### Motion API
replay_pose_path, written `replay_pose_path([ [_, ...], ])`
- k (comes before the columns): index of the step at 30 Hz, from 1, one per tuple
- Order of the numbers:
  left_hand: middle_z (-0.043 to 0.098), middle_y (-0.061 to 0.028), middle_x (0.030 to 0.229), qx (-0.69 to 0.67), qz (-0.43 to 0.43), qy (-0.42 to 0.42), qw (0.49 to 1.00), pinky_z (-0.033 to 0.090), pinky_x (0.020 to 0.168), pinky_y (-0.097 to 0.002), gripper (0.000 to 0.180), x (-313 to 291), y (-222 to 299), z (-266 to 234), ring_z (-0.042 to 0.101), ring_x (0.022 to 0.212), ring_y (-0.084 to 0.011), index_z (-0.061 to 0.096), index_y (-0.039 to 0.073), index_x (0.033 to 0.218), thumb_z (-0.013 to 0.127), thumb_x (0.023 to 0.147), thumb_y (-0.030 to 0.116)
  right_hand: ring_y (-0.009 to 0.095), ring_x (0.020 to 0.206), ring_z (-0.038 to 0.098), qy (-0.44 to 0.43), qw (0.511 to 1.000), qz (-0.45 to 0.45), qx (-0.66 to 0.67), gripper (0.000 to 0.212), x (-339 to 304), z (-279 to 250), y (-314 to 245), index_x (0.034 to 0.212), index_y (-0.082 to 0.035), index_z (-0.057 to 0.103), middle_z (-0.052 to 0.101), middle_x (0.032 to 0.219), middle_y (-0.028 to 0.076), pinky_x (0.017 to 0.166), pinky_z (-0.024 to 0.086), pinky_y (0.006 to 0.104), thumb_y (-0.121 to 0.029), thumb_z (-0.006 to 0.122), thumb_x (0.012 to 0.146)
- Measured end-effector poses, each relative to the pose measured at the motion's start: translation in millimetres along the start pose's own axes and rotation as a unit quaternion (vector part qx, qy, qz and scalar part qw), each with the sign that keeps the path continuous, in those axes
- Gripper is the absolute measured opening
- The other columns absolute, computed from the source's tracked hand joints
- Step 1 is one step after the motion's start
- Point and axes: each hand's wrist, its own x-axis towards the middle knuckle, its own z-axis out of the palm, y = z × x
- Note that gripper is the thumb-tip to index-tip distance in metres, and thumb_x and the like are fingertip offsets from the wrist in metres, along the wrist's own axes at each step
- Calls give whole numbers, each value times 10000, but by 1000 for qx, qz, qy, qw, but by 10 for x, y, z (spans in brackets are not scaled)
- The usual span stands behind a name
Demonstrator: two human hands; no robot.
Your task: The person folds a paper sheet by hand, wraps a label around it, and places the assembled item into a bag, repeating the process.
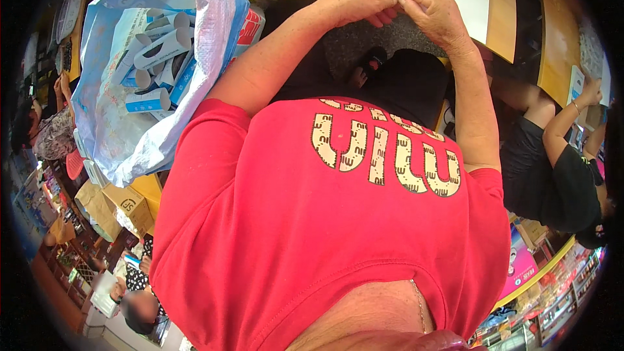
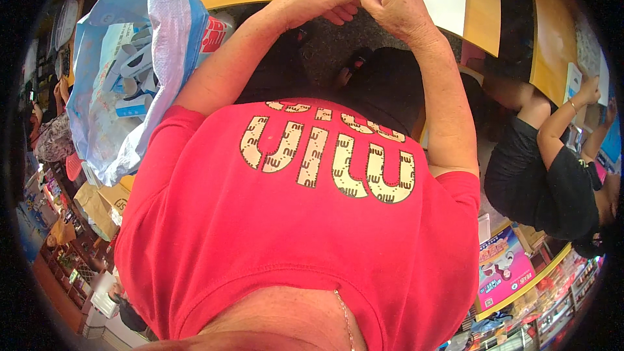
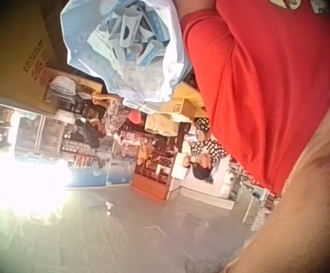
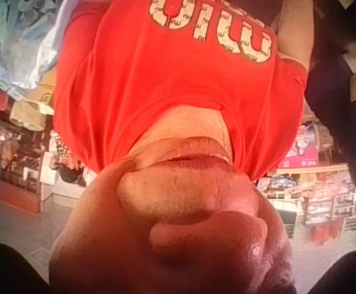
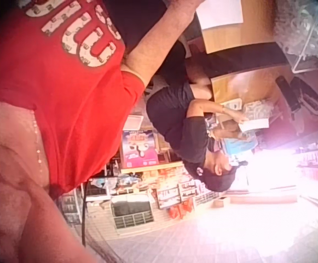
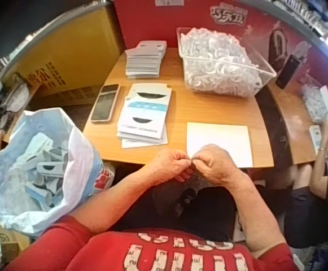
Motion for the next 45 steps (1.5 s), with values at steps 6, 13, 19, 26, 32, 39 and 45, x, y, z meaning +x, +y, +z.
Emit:
replay_pose_path([
  [6, 586, -83, 759, 32, 3, 20, 999, 492, 639, -249, 200, 13, -36, 10, 583, 704, -144, 570, -13, 836, 489, 799, 166, 195, 755, 539, -40, 999, 28, -19, 113, 26, -25, 1, 786, -25, 563, 568, 782, 68, 699, 427, 275, -123, 541, 734],
  [13, 592, -81, 782, 37, 15, 22, 999, 491, 648, -247, 221, -10, -46, 18, 585, 722, -139, 557, -4, 871, 491, 814, 200, 227, 727, 528, -19, 999, 18, 40, 143, -3, -48, -20, 754, -36, 573, 552, 720, 86, 675, 421, 329, -158, 500, 740],
  [19, 596, -70, 779, 72, 22, 47, 996, 489, 650, -240, 221, -47, -42, 66, 586, 722, -126, 562, 0, 873, 486, 814, 199, 250, 729, 521, -40, 998, -28, -41, 144, 39, -27, 20, 751, -31, 562, 550, 727, 94, 675, 416, 342, -155, 488, 747],
  [26, 601, -72, 782, 87, 24, 53, 995, 488, 652, -237, 213, -49, -53, 63, 586, 719, -119, 567, 2, 878, 484, 809, 185, 257, 756, 523, -44, 999, -17, 11, 146, 36, -59, 26, 753, -25, 555, 554, 743, 101, 686, 418, 345, -154, 487, 749],
  [32, 604, -64, 767, 118, 40, 68, 990, 485, 644, -228, 206, -17, -124, 73, 582, 707, -107, 575, 9, 869, 486, 806, 184, 263, 764, 522, -56, 998, -35, -4, 145, 50, -45, 34, 752, -24, 554, 551, 745, 108, 692, 416, 350, -150, 484, 746],
  [39, 603, -51, 737, 142, 50, 91, 984, 481, 641, -219, 201, -31, -131, 99, 576, 689, -95, 586, 3, 834, 490, 801, 177, 269, 740, 503, -55, 997, -30, -35, 128, 77, -6, 3, 696, -5, 523, 523, 696, 115, 694, 406, 363, -103, 441, 697],
  [45, 602, -55, 737, 136, 75, 82, 984, 481, 643, -218, 202, -20, -184, 65, 575, 687, -94, 582, -1, 845, 492, 801, 173, 243, 743, 514, -43, 999, -13, -25, 96, 44, -35, -1, 738, -7, 504, 529, 758, 103, 687, 414, 312, -85, 469, 695],
])
